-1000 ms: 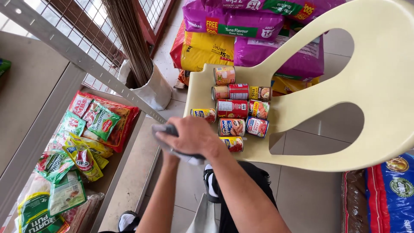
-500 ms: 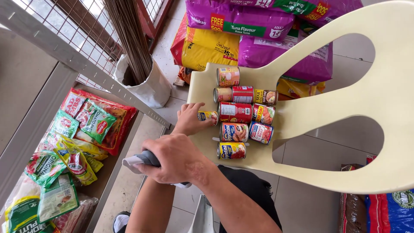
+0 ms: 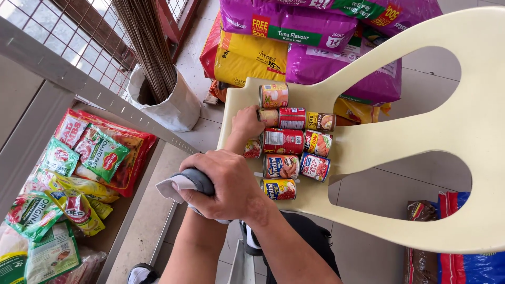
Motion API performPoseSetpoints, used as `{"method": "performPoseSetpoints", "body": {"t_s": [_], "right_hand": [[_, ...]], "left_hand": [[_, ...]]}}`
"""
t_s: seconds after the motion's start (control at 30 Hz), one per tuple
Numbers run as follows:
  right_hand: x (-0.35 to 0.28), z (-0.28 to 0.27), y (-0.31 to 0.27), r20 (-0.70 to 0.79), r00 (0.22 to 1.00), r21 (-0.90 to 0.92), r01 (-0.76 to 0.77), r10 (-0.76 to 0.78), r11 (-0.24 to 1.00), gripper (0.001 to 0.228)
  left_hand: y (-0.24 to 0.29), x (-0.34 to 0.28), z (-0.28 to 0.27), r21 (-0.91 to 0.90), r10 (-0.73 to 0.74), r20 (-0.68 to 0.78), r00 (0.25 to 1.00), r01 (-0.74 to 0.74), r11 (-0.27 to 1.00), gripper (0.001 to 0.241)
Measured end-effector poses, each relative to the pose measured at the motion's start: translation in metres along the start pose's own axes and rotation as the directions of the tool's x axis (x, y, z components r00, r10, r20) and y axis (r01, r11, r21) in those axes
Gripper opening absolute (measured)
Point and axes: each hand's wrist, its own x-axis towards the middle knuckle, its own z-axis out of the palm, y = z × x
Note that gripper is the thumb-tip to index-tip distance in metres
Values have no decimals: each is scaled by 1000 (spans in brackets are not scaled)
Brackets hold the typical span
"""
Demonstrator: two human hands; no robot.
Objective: Wiping down canned food items with a cloth and placing them neatly on a grocery store shelf.
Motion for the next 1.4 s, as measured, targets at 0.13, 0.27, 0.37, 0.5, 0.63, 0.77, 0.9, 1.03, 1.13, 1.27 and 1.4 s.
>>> {"method": "performPoseSetpoints", "body": {"t_s": [0.13,0.27,0.37,0.5,0.63,0.77,0.9,1.03,1.13,1.27,1.4], "right_hand": [[2,-2,8,-19,999,-4,34,-34,999,24],[-2,-3,10,-109,994,37,25,-21,999,20],[-6,-6,23,-226,968,121,-86,112,989,22],[-17,1,82,-583,723,583,55,371,810,37],[0,-6,61,-541,678,782,189,497,594,50],[2,22,39,-388,742,895,162,546,416,66],[-17,71,-6,-272,905,827,46,328,561,71],[-21,104,-98,-132,975,372,216,-179,903,64],[-18,120,-129,146,854,-92,513,-499,853,60],[-23,133,-116,67,920,-45,390,-387,920,48],[-23,137,-119,-16,999,86,-49,51,995,40]], "left_hand": [[-11,5,1,-122,31,-70,997,-40,992,61],[-36,1,4,-371,66,-322,944,-190,909,59],[-51,-18,-33,-670,-30,-334,942,-215,711,58],[-67,-102,-104,-977,-40,-201,979,-198,75,47],[-66,-201,-150,-949,3,-240,971,-234,-209,39],[-66,-278,-170,-886,-33,-260,965,-252,-389,35],[-78,-323,-157,-817,-40,-302,952,-281,-504,35],[-79,-362,-162,-814,-160,-248,956,-294,-500,28],[-96,-377,-159,-863,-281,-190,941,-296,-409,19],[-108,-385,-152,-903,-218,-285,934,-338,-266,24],[-91,-410,-176,-940,-208,-250,946,-289,-183,44]]}}
